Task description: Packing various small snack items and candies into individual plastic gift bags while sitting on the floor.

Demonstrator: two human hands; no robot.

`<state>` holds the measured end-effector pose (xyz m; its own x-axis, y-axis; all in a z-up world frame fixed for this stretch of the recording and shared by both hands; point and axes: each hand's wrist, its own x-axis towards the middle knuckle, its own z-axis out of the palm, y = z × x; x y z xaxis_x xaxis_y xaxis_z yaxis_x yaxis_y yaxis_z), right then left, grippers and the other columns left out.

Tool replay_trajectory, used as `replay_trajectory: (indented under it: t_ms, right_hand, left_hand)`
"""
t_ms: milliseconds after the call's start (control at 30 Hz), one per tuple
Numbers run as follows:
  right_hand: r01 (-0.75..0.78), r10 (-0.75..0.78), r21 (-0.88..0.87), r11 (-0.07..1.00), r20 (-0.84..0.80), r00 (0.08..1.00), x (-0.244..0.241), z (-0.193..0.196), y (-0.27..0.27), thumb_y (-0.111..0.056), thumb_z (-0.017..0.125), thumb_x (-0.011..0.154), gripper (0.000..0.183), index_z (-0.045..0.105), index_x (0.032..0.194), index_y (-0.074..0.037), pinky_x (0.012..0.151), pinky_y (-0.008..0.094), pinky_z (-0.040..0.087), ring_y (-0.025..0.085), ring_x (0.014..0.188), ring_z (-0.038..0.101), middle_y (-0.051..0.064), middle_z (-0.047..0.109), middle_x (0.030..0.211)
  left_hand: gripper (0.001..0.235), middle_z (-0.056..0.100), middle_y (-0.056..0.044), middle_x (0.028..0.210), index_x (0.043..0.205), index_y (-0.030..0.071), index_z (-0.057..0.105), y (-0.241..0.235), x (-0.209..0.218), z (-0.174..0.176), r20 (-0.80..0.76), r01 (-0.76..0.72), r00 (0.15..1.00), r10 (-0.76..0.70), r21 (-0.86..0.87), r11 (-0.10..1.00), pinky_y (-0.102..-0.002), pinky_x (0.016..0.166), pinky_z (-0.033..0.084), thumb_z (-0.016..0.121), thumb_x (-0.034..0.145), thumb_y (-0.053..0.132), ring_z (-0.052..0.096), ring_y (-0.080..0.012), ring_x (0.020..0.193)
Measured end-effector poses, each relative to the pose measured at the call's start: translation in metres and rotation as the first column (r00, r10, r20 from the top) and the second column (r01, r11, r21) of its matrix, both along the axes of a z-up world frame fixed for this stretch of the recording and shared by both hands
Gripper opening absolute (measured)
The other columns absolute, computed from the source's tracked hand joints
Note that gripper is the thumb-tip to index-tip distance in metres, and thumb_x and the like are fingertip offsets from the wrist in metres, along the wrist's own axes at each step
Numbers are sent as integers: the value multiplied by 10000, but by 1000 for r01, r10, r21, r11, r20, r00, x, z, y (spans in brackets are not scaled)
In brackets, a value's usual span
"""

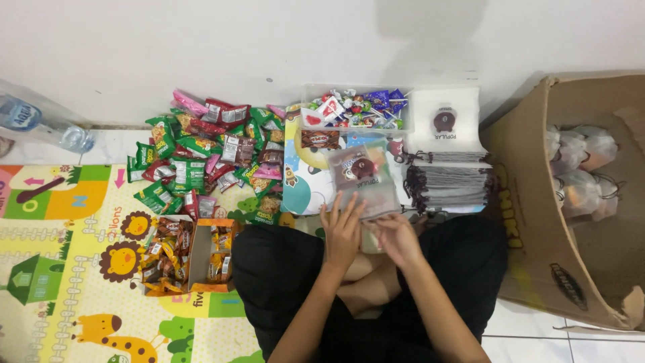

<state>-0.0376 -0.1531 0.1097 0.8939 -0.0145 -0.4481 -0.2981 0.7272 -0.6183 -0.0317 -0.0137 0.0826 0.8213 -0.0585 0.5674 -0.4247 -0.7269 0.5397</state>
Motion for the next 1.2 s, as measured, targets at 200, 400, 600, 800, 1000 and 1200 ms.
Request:
replay_trajectory:
  t_ms: [200,400,600,800,1000,1200]
  right_hand:
    - [-67,51,208,976,81,995,23,-27,-52,80,558,810,270,715,702,-113,1078,615,444,413,1104,705,158,739,910]
    - [-743,715,-439,505,-268,645,14,19,-44,-268,685,922,389,767,1063,85,786,408,620,341,870,789,273,800,933]
    - [-146,649,-891,429,193,736,78,36,18,-190,735,923,209,797,1076,-62,845,391,575,224,938,743,145,788,900]
    - [573,667,-752,-326,246,703,158,-10,93,-204,699,901,281,734,1174,-146,809,377,566,269,952,683,77,676,987]
    - [713,616,-458,-532,369,696,180,-39,113,-198,683,850,430,699,1269,-102,626,392,504,279,824,601,81,584,874]
    - [758,642,-463,-460,417,644,172,-20,111,-203,764,753,361,623,1060,-77,706,409,483,326,917,573,128,584,1118]
  left_hand:
    - [546,544,-67,1531,1362,170,635,20,17,-21,-30,52,998,-52,-17,999,-595,1175,170,676,849,-14,366,-338,1497]
    - [668,391,-169,1626,1504,162,503,29,30,-48,-52,58,997,-55,67,996,-508,1141,258,625,929,481,366,-354,1499]
    - [582,519,-162,1545,1233,125,649,24,40,-71,209,-85,976,68,75,994,-413,1102,277,542,956,626,513,-310,1416]
    - [568,670,-189,1322,1130,92,680,20,49,-110,307,-109,948,87,54,993,-471,1088,343,588,935,617,603,-386,1299]
    - [552,723,-176,1138,1066,75,710,20,49,-116,317,-107,945,82,61,992,-488,1067,381,684,866,589,647,-415,1224]
    - [507,718,-189,1151,1078,46,713,24,46,-99,313,-90,947,65,66,994,-484,1084,361,707,856,502,641,-415,1229]
